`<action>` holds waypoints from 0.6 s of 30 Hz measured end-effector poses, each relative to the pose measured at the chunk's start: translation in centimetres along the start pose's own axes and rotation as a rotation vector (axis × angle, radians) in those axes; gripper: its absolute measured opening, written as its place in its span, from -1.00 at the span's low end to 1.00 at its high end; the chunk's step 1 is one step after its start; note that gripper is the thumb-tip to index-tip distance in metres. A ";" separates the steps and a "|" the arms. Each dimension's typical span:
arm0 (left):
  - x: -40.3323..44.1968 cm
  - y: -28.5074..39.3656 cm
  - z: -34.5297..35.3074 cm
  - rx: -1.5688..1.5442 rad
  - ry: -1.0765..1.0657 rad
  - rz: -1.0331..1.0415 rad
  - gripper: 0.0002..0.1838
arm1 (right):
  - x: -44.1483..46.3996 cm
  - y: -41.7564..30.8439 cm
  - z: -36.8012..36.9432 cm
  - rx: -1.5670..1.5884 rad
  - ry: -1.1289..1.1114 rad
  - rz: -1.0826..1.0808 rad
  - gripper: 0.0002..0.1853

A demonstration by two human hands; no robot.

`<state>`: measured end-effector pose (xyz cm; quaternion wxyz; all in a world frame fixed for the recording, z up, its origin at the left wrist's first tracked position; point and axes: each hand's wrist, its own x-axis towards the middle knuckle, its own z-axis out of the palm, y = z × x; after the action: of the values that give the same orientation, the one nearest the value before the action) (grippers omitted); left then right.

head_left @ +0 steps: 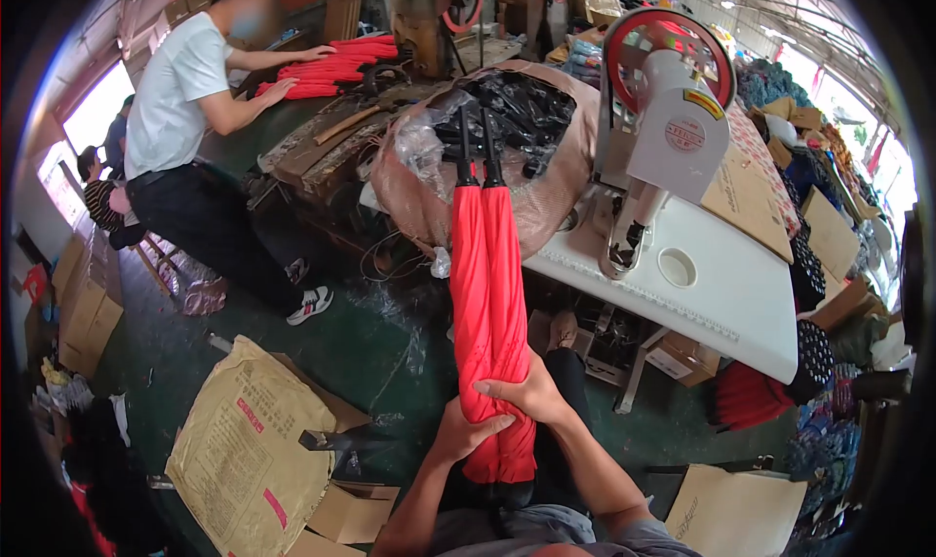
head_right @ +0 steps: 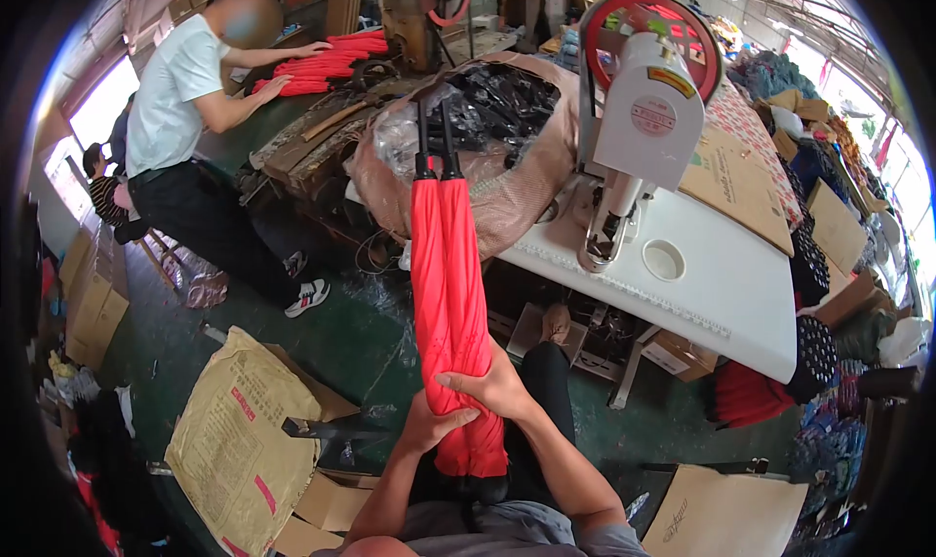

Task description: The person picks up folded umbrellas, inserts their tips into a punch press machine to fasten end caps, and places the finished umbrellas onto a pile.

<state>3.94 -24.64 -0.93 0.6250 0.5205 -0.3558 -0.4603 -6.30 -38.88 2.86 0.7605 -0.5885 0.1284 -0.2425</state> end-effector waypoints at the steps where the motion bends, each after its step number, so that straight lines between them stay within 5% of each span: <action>1: -0.2 0.2 -0.1 0.012 0.018 0.000 -0.47 | -0.1 0.0 0.1 0.009 -0.005 -0.002 -0.17; 18: -2.5 -0.3 0.9 -0.008 -0.026 0.152 -0.38 | -3.5 0.6 0.9 -0.058 0.006 -0.064 -0.09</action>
<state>2.25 -22.55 -0.92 0.6556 0.4835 -0.4004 -0.4196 -8.71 -36.15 2.19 0.7344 -0.6136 0.1186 -0.2647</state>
